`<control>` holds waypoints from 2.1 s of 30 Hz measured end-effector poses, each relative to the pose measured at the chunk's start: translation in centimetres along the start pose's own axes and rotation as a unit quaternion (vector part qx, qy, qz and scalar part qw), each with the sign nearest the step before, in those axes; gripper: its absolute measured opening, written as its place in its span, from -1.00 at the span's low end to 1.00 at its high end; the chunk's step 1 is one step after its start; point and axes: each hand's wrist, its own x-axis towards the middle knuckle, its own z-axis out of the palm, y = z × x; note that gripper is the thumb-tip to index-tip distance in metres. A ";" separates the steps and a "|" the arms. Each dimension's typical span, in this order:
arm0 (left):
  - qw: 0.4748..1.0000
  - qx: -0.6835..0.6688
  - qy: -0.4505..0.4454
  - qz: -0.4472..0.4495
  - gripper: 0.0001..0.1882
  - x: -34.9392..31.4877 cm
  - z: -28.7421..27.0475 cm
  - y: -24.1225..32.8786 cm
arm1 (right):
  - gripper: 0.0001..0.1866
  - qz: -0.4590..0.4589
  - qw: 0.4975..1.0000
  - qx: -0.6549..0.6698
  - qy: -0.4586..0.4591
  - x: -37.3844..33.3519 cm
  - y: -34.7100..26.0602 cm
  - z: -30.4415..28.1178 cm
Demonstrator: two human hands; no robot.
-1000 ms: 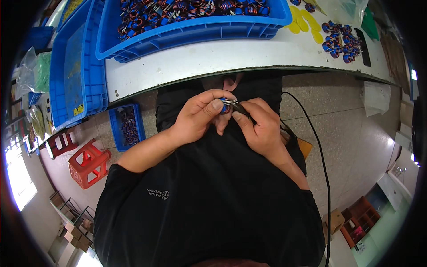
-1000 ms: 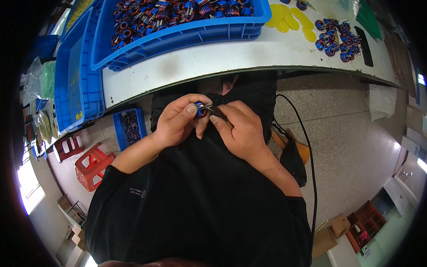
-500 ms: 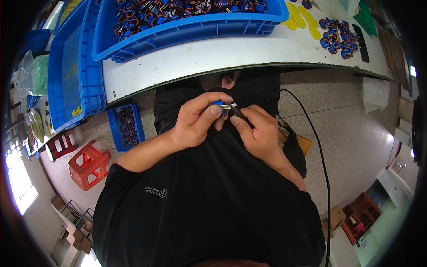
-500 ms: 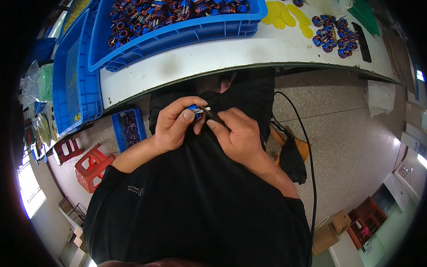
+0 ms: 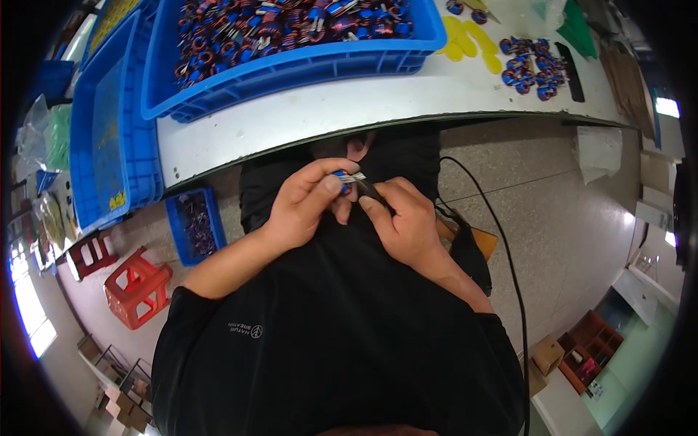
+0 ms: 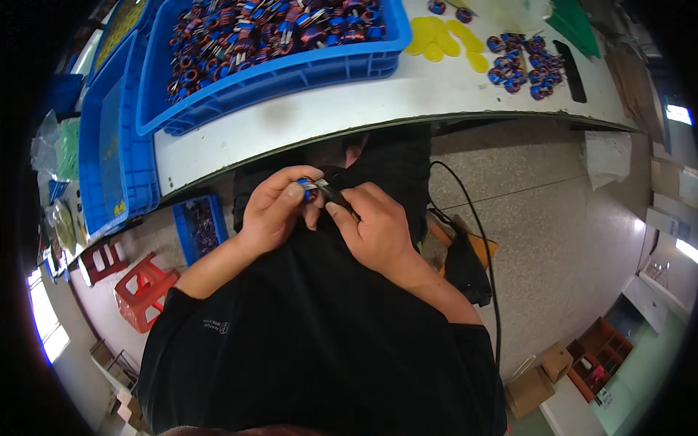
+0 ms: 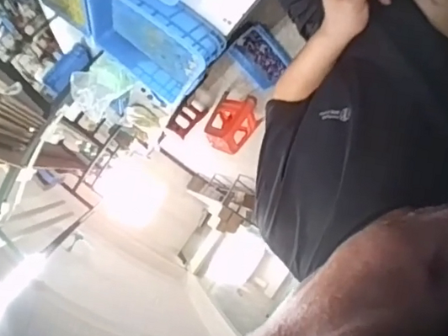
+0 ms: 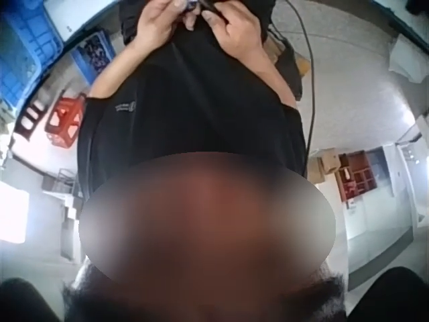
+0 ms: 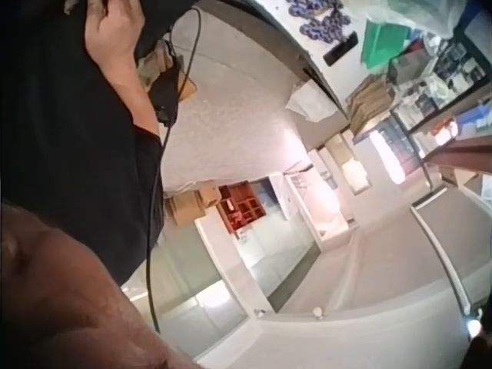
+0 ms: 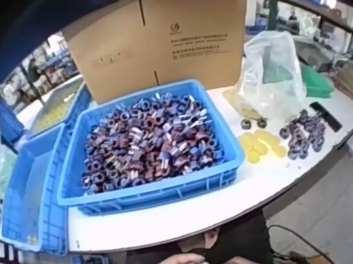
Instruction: Assembling small electronic components by inserting plastic parts into metallic rings using needle-nose pliers.
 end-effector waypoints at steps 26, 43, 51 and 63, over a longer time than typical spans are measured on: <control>0.991 -0.095 -0.001 -0.090 -0.58 0.1 0.6 0.2 | -0.87 -0.086 0.986 0.140 0.004 2.2 1.6 0.6; 0.997 0.014 0.011 -0.068 -0.59 0.5 -0.2 0.1 | -0.83 -0.047 0.992 0.055 0.102 4.3 3.2 -2.1; 0.998 0.022 0.011 -0.062 -0.61 1.4 0.8 0.7 | -0.71 0.044 0.951 -0.126 0.280 12.8 9.2 -7.5; 0.999 0.013 0.033 -0.021 -0.60 1.6 0.3 1.0 | -0.74 0.108 0.906 -0.330 0.242 18.4 11.6 -7.4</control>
